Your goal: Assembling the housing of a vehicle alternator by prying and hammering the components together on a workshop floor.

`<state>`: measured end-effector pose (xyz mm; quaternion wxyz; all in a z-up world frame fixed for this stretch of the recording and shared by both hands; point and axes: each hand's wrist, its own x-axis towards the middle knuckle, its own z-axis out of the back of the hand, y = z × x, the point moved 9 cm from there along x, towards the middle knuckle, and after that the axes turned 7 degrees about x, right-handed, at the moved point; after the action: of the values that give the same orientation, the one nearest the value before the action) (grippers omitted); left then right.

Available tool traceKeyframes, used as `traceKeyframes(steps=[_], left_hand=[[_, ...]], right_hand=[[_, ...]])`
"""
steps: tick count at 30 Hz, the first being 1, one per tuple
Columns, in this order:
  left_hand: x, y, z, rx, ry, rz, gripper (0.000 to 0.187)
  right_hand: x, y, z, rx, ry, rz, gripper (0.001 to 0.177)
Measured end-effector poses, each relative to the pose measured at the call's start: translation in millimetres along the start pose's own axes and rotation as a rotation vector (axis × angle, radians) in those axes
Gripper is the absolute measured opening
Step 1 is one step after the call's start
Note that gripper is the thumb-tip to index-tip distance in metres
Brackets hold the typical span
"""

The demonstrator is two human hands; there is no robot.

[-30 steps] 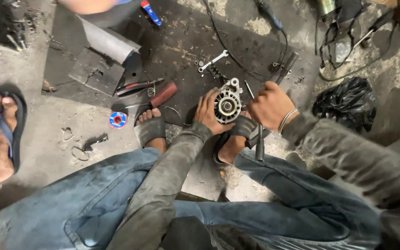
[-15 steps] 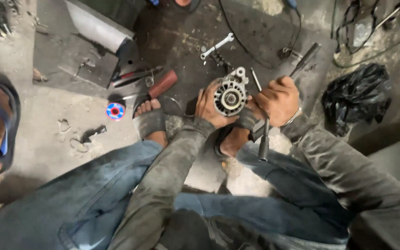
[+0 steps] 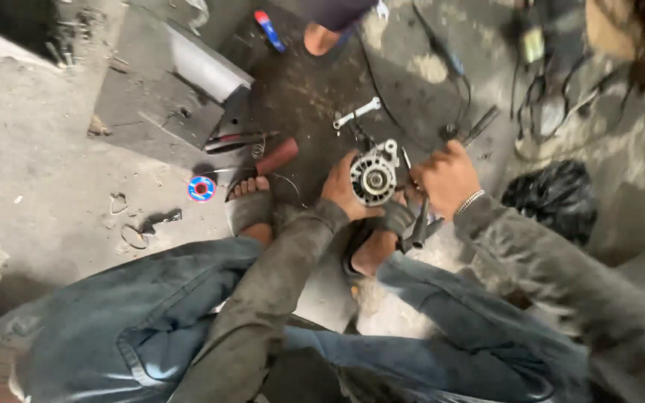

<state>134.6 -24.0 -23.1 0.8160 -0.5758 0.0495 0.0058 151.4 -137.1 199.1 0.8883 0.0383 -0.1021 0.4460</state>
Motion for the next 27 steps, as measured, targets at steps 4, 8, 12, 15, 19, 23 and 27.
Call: traceKeyframes(steps=[4,8,12,15,19,23,27], left_hand=[[-25,7,-8,-0.106,0.090,-0.064,0.150],[-23,26,5,-0.126,0.022,-0.044,0.139],[-32,28,2,-0.203,0.056,-0.010,0.127],[-35,36,0,-0.105,0.007,0.030,0.124],[-34,28,6,-0.133,-0.021,-0.033,0.114],[-35,30,-1,-0.155,-0.006,-0.067,0.118],[-35,29,-2,-0.127,0.069,-0.058,0.124]], right_hand=[[1,9,-4,-0.135,0.356,0.120,0.020],[68,26,40,-0.140,0.306,0.082,0.027],[81,51,4,-0.046,0.210,0.145,0.035],[85,65,-21,0.005,0.146,0.198,0.027],[88,69,-31,-0.015,0.148,0.290,0.017],[93,76,-39,0.016,0.188,0.469,0.015],[118,102,-13,0.037,0.175,0.638,0.012]])
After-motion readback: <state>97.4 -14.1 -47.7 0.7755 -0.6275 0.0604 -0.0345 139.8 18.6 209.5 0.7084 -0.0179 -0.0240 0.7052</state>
